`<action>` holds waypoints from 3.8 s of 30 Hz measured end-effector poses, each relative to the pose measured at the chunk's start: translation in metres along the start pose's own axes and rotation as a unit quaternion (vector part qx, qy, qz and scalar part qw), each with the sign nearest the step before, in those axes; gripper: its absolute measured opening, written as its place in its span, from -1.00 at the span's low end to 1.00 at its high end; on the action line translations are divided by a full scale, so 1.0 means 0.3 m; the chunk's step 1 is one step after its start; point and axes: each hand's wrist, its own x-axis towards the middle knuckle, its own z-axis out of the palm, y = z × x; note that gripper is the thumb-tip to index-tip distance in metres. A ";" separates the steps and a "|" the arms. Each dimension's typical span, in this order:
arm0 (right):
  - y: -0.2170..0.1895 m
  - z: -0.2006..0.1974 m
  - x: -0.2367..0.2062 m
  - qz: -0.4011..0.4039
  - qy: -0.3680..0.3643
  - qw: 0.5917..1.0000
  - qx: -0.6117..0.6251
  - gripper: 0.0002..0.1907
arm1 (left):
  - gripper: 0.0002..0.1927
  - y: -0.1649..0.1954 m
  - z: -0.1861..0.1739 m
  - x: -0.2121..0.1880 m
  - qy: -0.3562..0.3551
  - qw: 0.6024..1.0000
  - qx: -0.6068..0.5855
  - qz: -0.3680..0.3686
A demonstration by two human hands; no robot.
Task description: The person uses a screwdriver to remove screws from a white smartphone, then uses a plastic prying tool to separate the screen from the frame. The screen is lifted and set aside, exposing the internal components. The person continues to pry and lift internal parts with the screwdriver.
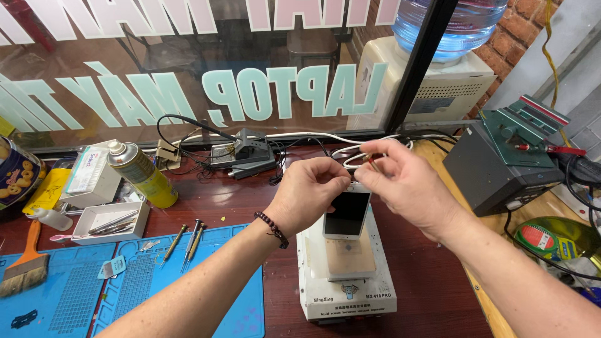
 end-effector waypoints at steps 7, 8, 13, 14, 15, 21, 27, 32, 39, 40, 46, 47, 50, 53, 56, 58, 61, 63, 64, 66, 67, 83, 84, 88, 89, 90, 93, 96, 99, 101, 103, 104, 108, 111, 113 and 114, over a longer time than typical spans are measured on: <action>0.053 0.044 -0.010 -0.009 0.038 0.999 -0.016 -0.84 | -0.84 -0.040 -0.061 0.048 0.051 0.998 0.004 0.035; 0.054 0.039 -0.009 -0.011 0.039 0.999 -0.027 -0.85 | -0.85 -0.056 -0.099 0.075 0.087 0.996 -0.029 0.024; 0.062 0.035 -0.019 -0.022 0.037 0.999 -0.027 -0.86 | -0.87 -0.247 -0.209 0.115 0.141 0.986 -0.030 -0.085; 0.062 0.037 -0.023 -0.029 0.033 0.999 -0.027 -0.87 | -0.88 -0.295 -0.204 0.116 0.128 0.986 -0.027 -0.105; 0.061 0.036 -0.029 -0.034 0.030 0.999 -0.030 -0.87 | -0.88 -0.342 -0.190 0.118 0.113 0.985 -0.026 -0.125; 0.051 0.036 -0.046 -0.018 0.029 0.998 -0.053 -0.88 | -0.92 -0.544 -0.103 0.153 0.092 0.972 -0.026 -0.214; 0.054 0.044 -0.062 -0.038 0.023 0.998 -0.040 -0.88 | -0.93 -0.639 -0.067 0.171 0.095 0.967 -0.082 -0.223; 0.054 0.050 -0.078 -0.033 0.028 0.998 -0.036 -0.86 | -0.92 -0.646 -0.039 0.151 0.095 0.975 -0.038 -0.199; 0.042 0.053 -0.100 -0.046 0.028 0.998 -0.044 -0.85 | -0.89 -0.620 -0.031 0.135 0.133 0.964 -0.082 -0.217; 0.041 0.057 -0.100 -0.045 0.028 0.997 -0.047 -0.85 | -0.89 -0.617 -0.041 0.134 0.125 0.964 -0.086 -0.217; 0.038 0.064 -0.099 -0.034 0.036 0.997 -0.058 -0.85 | -0.87 -0.589 -0.037 0.134 0.095 0.976 0.021 -0.194; 0.038 0.065 -0.096 -0.031 0.034 0.997 -0.054 -0.85 | -0.86 -0.587 -0.034 0.127 0.096 0.974 0.044 -0.203; 0.037 0.061 -0.099 -0.030 0.035 0.998 -0.053 -0.85 | -0.82 -0.588 -0.021 0.113 0.096 0.973 0.071 -0.196; 0.036 0.060 -0.096 -0.027 0.036 0.997 -0.060 -0.85 | -0.77 -0.606 -0.023 0.103 0.097 0.976 0.060 -0.187; 0.037 0.058 -0.093 -0.030 0.036 0.997 -0.054 -0.85 | -0.73 -0.619 -0.023 0.098 0.087 0.975 0.023 -0.203; 0.040 0.056 -0.088 -0.034 0.032 0.998 -0.046 -0.85 | -0.72 -0.608 -0.025 0.091 0.092 0.977 0.004 -0.194; 0.047 0.052 -0.081 -0.032 0.031 0.998 -0.047 -0.86 | -0.72 -0.541 -0.039 0.078 0.141 0.975 -0.028 -0.167; 0.051 0.047 -0.077 -0.020 0.033 0.997 -0.060 -0.86 | -0.75 -0.464 -0.056 0.076 0.209 0.957 -0.078 -0.187; 0.054 0.047 -0.074 -0.025 0.032 0.998 -0.053 -0.87 | -0.74 -0.422 -0.067 0.076 0.217 0.957 -0.114 -0.153; 0.057 0.044 -0.066 -0.036 0.032 0.998 -0.040 -0.87 | -0.72 -0.339 -0.079 0.072 0.230 0.952 -0.183 -0.081; 0.059 0.045 -0.061 -0.034 0.032 0.998 -0.042 -0.87 | -0.68 -0.308 -0.076 0.055 0.178 0.961 -0.196 -0.081; 0.030 0.008 -0.041 -0.060 0.156 0.986 0.000 -0.92 | -0.82 -0.278 0.074 -0.107 0.053 0.931 -0.134 -0.335; 0.026 0.006 -0.043 -0.060 0.158 0.986 -0.002 -0.92 | -0.82 -0.274 0.079 -0.101 0.060 0.934 -0.133 -0.327; 0.024 0.029 -0.049 -0.066 0.154 0.986 -0.004 -0.92 | -0.79 -0.258 0.082 -0.090 0.056 0.940 -0.073 -0.328; 0.026 0.036 -0.050 -0.072 0.148 0.986 0.000 -0.92 | -0.77 -0.255 0.083 -0.093 0.052 0.941 -0.044 -0.332; 0.028 0.044 -0.051 -0.077 0.141 0.987 0.005 -0.92 | -0.75 -0.253 0.083 -0.098 0.049 0.941 -0.014 -0.335; 0.038 0.063 -0.050 -0.060 0.148 0.987 -0.023 -0.91 | -0.71 -0.244 0.080 -0.117 0.015 0.936 0.061 -0.346; 0.049 0.071 -0.049 -0.052 0.126 0.991 0.001 -0.91 | -0.65 -0.220 0.056 -0.126 0.158 0.954 0.219 -0.130; 0.060 0.063 -0.053 -0.044 0.126 0.991 -0.009 -0.89 | -0.58 -0.172 0.040 -0.087 0.132 0.989 0.038 -0.048; 0.069 0.063 -0.045 -0.046 0.112 0.993 0.003 -0.89 | -0.54 -0.137 0.047 -0.053 0.024 0.991 -0.124 -0.045; 0.075 0.049 -0.044 -0.038 0.089 0.995 0.018 -0.88 | -0.58 -0.112 0.069 -0.030 -0.057 0.974 -0.214 -0.052; 0.078 0.039 -0.046 -0.029 0.070 0.997 0.029 -0.87 | -0.66 -0.105 0.077 -0.022 -0.045 0.974 -0.217 -0.043; 0.057 -0.016 -0.033 -0.026 0.040 0.984 0.174 -0.77 | -0.81 -0.097 0.086 -0.005 -0.016 0.974 -0.221 -0.041; 0.000 -0.076 -0.017 -0.022 0.045 0.965 0.257 -0.74 | -0.81 -0.099 0.072 -0.015 -0.013 0.974 -0.219 -0.058; -0.041 -0.095 -0.013 -0.065 0.045 0.970 0.232 -0.76 | -0.81 -0.094 0.077 -0.022 -0.015 0.974 -0.214 -0.070; -0.058 -0.094 -0.015 -0.086 0.043 0.971 0.220 -0.77 | -0.80 -0.091 0.080 -0.027 -0.013 0.975 -0.207 -0.077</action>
